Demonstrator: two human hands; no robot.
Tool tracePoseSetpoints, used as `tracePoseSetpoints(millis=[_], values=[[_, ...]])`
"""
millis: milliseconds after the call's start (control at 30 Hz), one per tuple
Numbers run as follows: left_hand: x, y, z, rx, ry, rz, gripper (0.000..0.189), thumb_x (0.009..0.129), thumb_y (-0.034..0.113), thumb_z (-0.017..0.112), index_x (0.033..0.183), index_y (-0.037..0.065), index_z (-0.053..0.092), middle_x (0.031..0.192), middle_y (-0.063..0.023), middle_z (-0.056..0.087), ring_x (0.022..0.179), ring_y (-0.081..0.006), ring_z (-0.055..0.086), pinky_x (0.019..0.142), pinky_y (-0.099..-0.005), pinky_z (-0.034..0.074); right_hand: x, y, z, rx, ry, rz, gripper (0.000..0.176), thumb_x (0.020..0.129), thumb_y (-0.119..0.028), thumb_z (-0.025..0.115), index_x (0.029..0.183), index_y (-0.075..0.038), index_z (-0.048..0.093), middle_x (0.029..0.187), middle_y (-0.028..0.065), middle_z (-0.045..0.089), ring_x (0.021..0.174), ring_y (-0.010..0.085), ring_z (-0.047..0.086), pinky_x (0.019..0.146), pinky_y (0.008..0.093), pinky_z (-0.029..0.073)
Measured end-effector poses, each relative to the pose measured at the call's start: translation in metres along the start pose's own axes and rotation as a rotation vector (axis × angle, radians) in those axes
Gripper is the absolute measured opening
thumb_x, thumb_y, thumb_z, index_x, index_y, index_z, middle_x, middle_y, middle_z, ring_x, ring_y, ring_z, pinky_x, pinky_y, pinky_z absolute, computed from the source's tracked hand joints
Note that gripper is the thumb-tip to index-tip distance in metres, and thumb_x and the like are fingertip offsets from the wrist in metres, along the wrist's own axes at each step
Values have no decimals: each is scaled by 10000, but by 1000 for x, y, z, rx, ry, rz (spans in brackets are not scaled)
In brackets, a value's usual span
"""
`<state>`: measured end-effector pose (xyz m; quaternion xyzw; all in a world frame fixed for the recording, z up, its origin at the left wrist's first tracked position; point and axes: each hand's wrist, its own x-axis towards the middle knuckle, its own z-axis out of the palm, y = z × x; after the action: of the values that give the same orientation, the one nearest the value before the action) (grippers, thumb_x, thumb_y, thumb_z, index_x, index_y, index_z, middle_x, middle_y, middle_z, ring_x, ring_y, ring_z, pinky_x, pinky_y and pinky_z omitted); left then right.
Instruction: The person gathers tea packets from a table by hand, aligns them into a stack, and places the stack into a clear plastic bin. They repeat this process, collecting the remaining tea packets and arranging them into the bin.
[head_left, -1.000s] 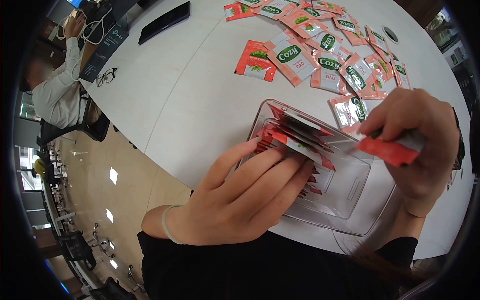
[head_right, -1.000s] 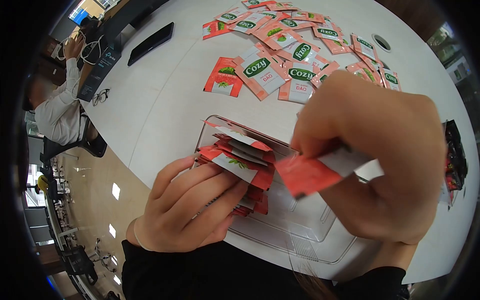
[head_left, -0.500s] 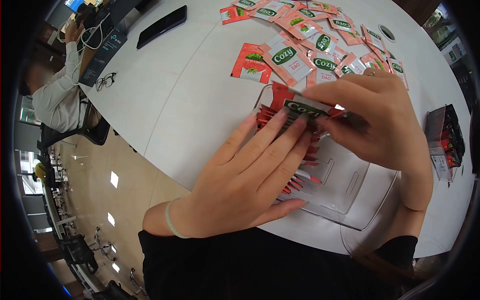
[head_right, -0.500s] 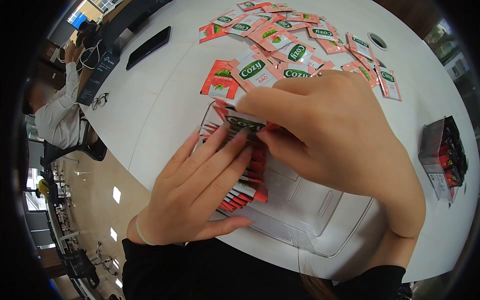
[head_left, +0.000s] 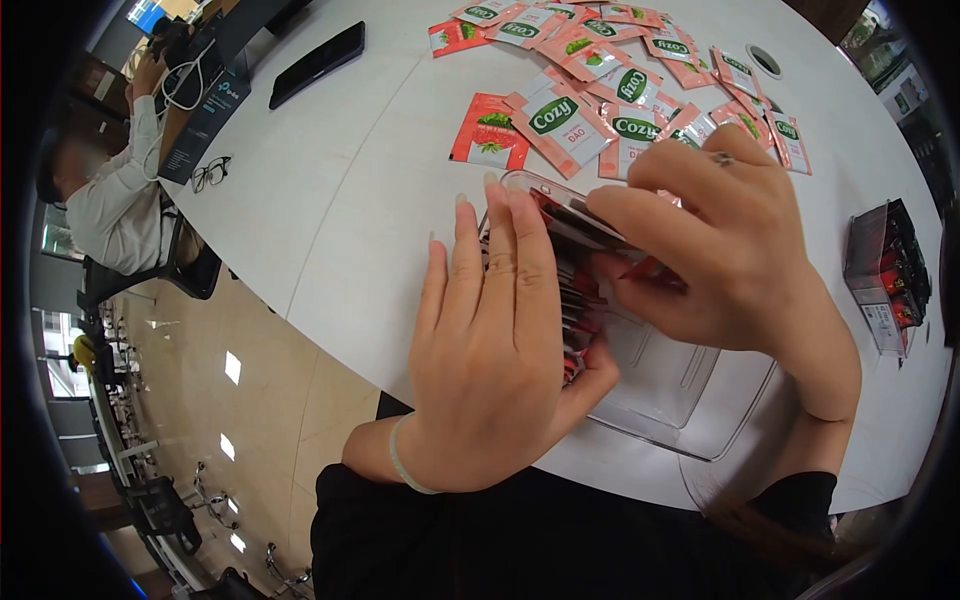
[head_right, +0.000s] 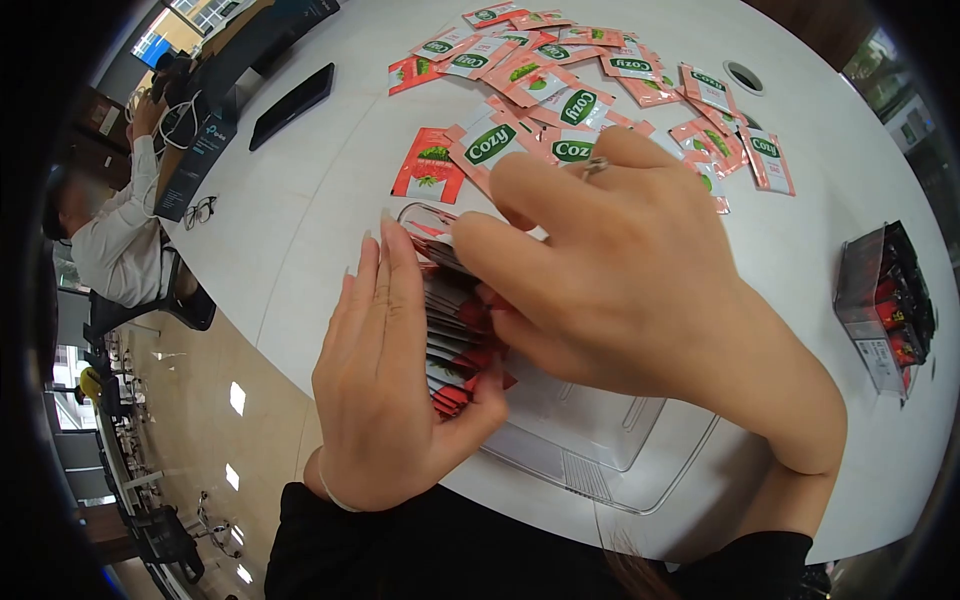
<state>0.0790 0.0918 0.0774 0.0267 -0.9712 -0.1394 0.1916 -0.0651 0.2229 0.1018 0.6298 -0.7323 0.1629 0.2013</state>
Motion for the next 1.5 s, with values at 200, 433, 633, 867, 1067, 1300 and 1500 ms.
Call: tracePoseSetpoints(millis=[200, 433, 633, 867, 1067, 1300, 1500], values=[[1, -11, -2, -58, -25, 82, 826, 686, 134, 679, 1348, -178, 295, 1355, -343, 397, 1226, -514, 422, 1025, -545, 330, -7, 7, 7, -41, 59, -116, 323, 519, -89, 758, 820, -101, 643, 777, -12, 575, 560, 159, 474, 620, 315, 371], [4, -9, 1, -8, 7, 81, 997, 699, 418, 762, 1355, -170, 295, 1385, -340, 366, 1290, -463, 379, 1047, -533, 290, -4, 8, 6, -23, 392, -128, 280, 588, -44, 767, 852, -64, 675, 761, 16, 624, 555, 156, 477, 586, 310, 362], [5, -8, 0, 59, -43, 81, 1010, 699, 438, 761, 1359, -167, 295, 1392, -333, 365, 1313, -440, 361, 1051, -527, 285, -5, 8, -4, 73, 351, -56, 279, 612, -17, 765, 873, -72, 682, 663, -1, 611, 559, 152, 517, 576, 297, 375], [6, -12, 6, -98, 102, 94, 1084, 652, 210, 806, 1407, -164, 123, 1377, -337, 386, 1177, -457, 497, 1043, -509, 312, -7, 2, 4, 240, 68, 92, 269, 611, -44, 767, 854, -106, 669, 624, -27, 592, 550, 163, 531, 568, 297, 396], [11, -10, 3, -173, 102, 112, 1077, 661, 97, 770, 1428, -135, 51, 1368, -363, 375, 1208, -469, 475, 1022, -471, 370, -5, -2, 6, 164, 34, 112, 211, 596, -77, 755, 761, -90, 624, 873, 29, 575, 645, 196, 555, 558, 327, 425], [21, -14, 6, -351, 208, 151, 1012, 680, -33, 688, 1455, -82, 38, 1380, -374, 345, 1292, -456, 386, 1014, -371, 407, -4, 1, 8, 219, -10, 131, 144, 618, -91, 743, 661, -63, 609, 939, 55, 556, 758, 217, 576, 580, 356, 458], [16, -7, 0, -204, -50, 66, 1042, 676, 221, 801, 1444, -82, 165, 1423, -330, 315, 1309, -446, 369, 1030, -467, 344, -4, 3, 12, 206, 1, 194, 245, 624, -155, 789, 603, -46, 570, 825, 47, 550, 688, 223, 544, 567, 347, 436]])
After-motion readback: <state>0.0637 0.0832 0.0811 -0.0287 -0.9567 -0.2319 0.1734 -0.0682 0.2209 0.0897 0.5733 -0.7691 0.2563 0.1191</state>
